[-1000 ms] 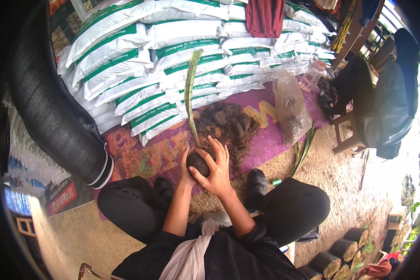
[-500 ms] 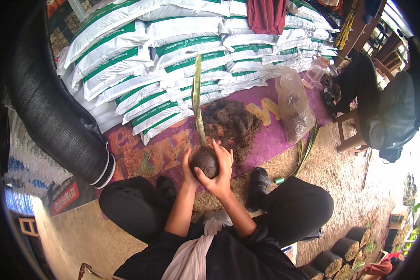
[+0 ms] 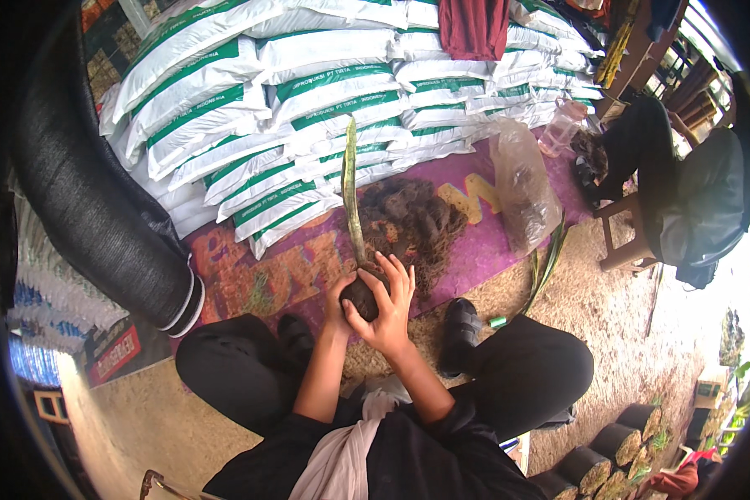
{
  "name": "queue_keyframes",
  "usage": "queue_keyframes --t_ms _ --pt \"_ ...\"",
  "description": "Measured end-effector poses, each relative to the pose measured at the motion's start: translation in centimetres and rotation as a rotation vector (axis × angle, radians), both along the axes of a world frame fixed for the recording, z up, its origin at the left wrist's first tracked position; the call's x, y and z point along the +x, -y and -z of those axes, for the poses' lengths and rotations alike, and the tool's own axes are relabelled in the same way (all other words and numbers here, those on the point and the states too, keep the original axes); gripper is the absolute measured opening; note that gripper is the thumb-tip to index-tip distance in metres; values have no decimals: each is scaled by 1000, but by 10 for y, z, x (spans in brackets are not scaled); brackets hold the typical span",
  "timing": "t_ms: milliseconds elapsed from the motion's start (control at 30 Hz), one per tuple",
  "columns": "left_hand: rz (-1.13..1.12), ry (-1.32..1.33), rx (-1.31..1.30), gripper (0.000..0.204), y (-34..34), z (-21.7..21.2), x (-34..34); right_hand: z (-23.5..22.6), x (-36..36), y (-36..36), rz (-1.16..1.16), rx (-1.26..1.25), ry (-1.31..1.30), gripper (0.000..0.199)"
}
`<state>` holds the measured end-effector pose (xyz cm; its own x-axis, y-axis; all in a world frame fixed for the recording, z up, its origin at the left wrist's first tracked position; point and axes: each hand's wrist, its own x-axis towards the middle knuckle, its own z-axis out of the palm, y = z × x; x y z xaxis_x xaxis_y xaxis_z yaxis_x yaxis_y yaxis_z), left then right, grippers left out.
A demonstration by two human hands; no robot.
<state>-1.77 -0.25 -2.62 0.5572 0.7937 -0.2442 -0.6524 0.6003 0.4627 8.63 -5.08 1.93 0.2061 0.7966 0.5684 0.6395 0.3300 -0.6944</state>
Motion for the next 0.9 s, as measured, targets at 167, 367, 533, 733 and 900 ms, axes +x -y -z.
queue_keyframes --t_ms 167,367,533,733,900 --pt "-154 -312 37 38 -4 -8 2 0 3 -3 15 -89 -46 57" --pt "-306 -377 244 47 -4 -19 4 -2 8 -8 14 -45 -346 80" --pt "-249 -104 254 51 -5 -13 14 -5 3 -4 -140 -39 -353 82" --pt "-51 79 173 39 -6 8 -3 2 -5 5 10 30 63 65" --pt "-139 3 -8 29 -4 5 3 9 -3 2 -10 0 24 60"
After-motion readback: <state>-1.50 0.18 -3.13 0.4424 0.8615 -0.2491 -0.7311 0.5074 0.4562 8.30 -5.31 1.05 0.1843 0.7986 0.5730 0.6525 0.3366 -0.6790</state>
